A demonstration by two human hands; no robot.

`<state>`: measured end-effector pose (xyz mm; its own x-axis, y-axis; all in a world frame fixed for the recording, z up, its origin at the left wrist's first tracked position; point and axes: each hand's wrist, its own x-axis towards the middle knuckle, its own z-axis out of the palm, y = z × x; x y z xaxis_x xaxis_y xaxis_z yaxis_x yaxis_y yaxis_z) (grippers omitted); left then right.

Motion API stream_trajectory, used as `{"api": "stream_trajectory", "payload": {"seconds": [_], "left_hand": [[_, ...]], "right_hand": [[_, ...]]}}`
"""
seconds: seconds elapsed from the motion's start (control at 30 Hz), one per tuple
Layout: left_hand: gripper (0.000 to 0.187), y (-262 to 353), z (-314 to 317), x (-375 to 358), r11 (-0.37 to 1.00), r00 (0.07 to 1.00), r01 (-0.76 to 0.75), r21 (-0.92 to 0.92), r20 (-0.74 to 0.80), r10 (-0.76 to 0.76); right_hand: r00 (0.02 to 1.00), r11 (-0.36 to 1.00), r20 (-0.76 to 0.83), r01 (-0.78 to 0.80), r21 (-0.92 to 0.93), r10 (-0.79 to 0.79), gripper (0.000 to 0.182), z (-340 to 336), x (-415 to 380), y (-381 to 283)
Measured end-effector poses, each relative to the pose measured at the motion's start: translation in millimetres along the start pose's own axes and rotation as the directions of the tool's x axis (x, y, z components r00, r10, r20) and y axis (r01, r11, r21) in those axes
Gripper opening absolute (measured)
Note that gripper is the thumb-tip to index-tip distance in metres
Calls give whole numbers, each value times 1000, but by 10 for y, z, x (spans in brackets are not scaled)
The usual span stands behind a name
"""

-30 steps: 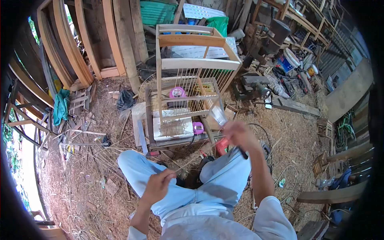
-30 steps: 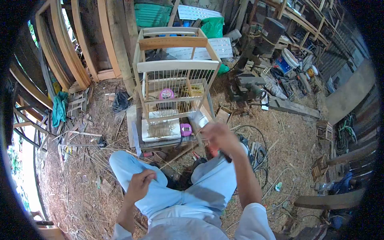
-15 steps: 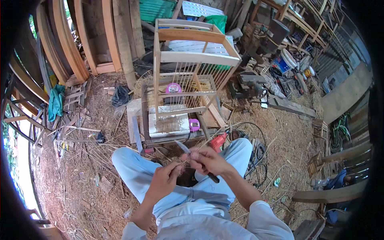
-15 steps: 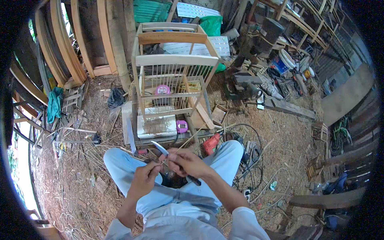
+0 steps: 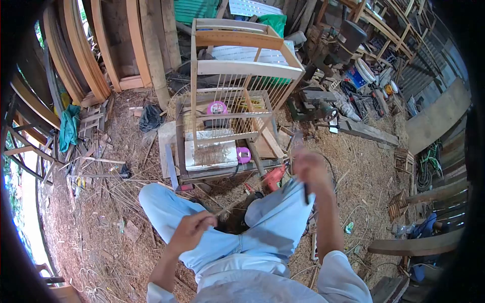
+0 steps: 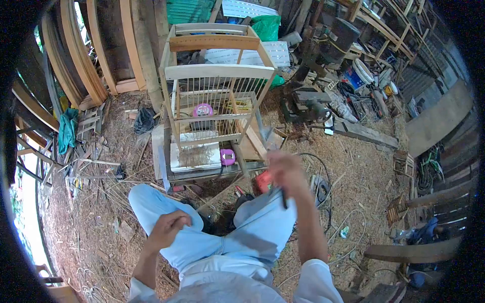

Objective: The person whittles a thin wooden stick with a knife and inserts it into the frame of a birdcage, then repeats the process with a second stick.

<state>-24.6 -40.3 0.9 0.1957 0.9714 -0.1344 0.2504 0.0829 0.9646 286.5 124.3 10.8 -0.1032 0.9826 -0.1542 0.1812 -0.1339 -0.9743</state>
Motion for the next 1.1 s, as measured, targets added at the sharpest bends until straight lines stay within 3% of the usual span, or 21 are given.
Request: {"api": "stream_trajectory", "payload": {"seconds": [0.07, 0.1, 0.13, 0.2, 0.23, 0.27, 0.33, 0.47, 0.57, 0.63, 0.67, 0.7, 0.73, 0.77, 0.8, 0.87, 0.93, 0.97, 1.03, 1.1], "left_hand": [[13, -121, -190, -96, 993, 994, 98, 62, -46, -95], [10, -66, -135, -63, 1000, 993, -27, 15, -117, 29], [10, -21, -54, 10, 999, 990, -29, 20, -137, 31], [9, 38, 156, 166, 941, 912, -106, 320, -347, 221], [9, 46, 241, 231, 880, 888, -109, 463, -353, 296], [9, 82, 313, 286, 882, 888, -117, 456, -350, 299], [16, 156, 389, 372, 763, 860, -181, 620, -276, 429], [23, 130, 281, 318, 777, 904, -193, 599, -198, 378], [25, 34, 130, 215, 832, 914, -247, 497, -165, 370], [23, -46, 135, 161, 815, 897, -275, 511, -169, 408], [21, -84, 128, 115, 799, 881, -290, 527, -180, 438], [21, -127, 42, 64, 801, 880, -287, 525, -186, 437], [17, -175, -102, -1, 836, 885, -178, 518, -287, 366], [13, -194, -207, -43, 861, 875, -66, 505, -385, 293], [13, -204, -212, -30, 859, 871, -61, 508, -393, 294], [9, -228, -99, 38, 932, 885, -27, 361, -425, 190], [15, -96, 103, 231, 940, 891, -26, 341, -419, 177], [16, -19, 221, 334, 933, 882, -86, 350, -408, 235], [17, 33, 307, 460, 924, 874, -155, 350, -389, 293], [21, 19, 333, 498, 863, 867, -211, 459, -319, 382]], "right_hand": [[996, 899, 78, -73, 431, 44, 26, -546, 123, -151], [995, 898, 98, -73, 434, 34, 26, -457, 93, -218], [979, 956, 175, -149, 254, 107, 26, -345, -19, -252], [921, 965, 289, -246, -94, 263, 30, -20, -245, -24], [871, 950, 385, -305, -60, 304, 33, 309, -438, -149], [840, 975, 529, -199, 98, 119, 37, 569, -518, 45], [763, 902, 644, -317, 293, 59, 31, 1025, -553, -5], [731, 829, 670, -449, 333, 127, 29, 866, -359, -36], [808, 840, 561, -424, 339, 181, 28, 539, -221, -50], [819, 945, 542, -300, 128, 187, 28, 433, -205, -59], [954, 968, 255, -202, 146, 160, 28, 252, -24, 197], [993, 987, -54, -97, 132, 105, 28, -37, 198, 433], [974, 825, -30, -174, 538, 225, 28, -381, 239, 182], [993, 864, 47, -117, 490, 108, 30, -622, 221, 130], [993, 863, 57, -117, 491, 103, 30, -558, 175, 56], [988, 976, 115, -120, 182, 100, 32, -356, -44, -28], [890, 967, 390, -256, 2, 236, 39, 91, -261, -51], [826, 970, 540, -233, 64, 162, 44, 337, -328, 93], [743, 915, 668, -299, 271, 45, 46, 855, -448, 120], [776, 865, 628, -353, 357, 58, 32, 1009, -469, 154]]}}
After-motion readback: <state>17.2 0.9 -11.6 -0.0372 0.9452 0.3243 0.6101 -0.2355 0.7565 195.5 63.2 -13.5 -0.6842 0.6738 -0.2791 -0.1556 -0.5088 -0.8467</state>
